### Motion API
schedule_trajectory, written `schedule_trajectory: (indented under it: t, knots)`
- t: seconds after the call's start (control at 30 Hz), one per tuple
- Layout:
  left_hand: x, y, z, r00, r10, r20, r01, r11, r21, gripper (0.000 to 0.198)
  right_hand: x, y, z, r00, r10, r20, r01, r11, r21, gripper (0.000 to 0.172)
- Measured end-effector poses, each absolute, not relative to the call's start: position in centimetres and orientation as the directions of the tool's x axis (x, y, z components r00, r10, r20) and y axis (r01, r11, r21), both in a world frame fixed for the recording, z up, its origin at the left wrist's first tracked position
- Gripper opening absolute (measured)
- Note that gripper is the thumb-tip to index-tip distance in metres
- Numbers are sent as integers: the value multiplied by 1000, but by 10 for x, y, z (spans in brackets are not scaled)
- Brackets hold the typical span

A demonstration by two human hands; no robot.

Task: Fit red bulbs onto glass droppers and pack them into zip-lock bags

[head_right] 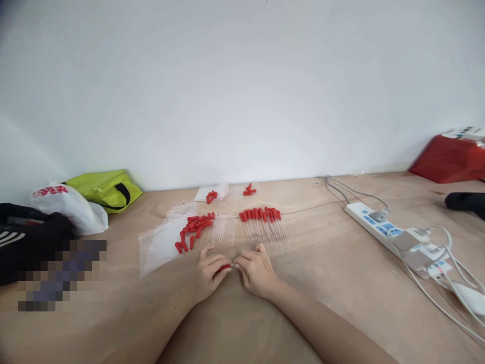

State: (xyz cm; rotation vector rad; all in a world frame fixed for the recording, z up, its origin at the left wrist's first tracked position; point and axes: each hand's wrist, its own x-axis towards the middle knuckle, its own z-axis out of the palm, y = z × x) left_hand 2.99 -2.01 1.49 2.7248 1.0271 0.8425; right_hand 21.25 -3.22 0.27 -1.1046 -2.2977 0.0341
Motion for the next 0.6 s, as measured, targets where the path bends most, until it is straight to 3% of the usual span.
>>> schedule_trajectory:
  t: [0.27, 0.4, 0.5, 0.6]
  knots:
    - [22, -13, 16, 507, 650, 565, 653, -718, 241, 15, 218, -29, 16, -518, 701, 489, 768, 633, -94, 16]
    - [22, -15, 13, 389, 672, 630, 680, -671, 296, 23, 233, -13, 12, -212, 794, 570, 897, 390, -209, 21]
    - [25, -17, 13, 466, 683, 562, 623, -704, 339, 13, 243, 7, 7, 77, 814, 576, 933, 145, -330, 26]
    - [28, -18, 16, 573, 672, 470, 584, -736, 341, 14, 245, 25, 4, 212, 823, 528, 920, 15, -392, 27]
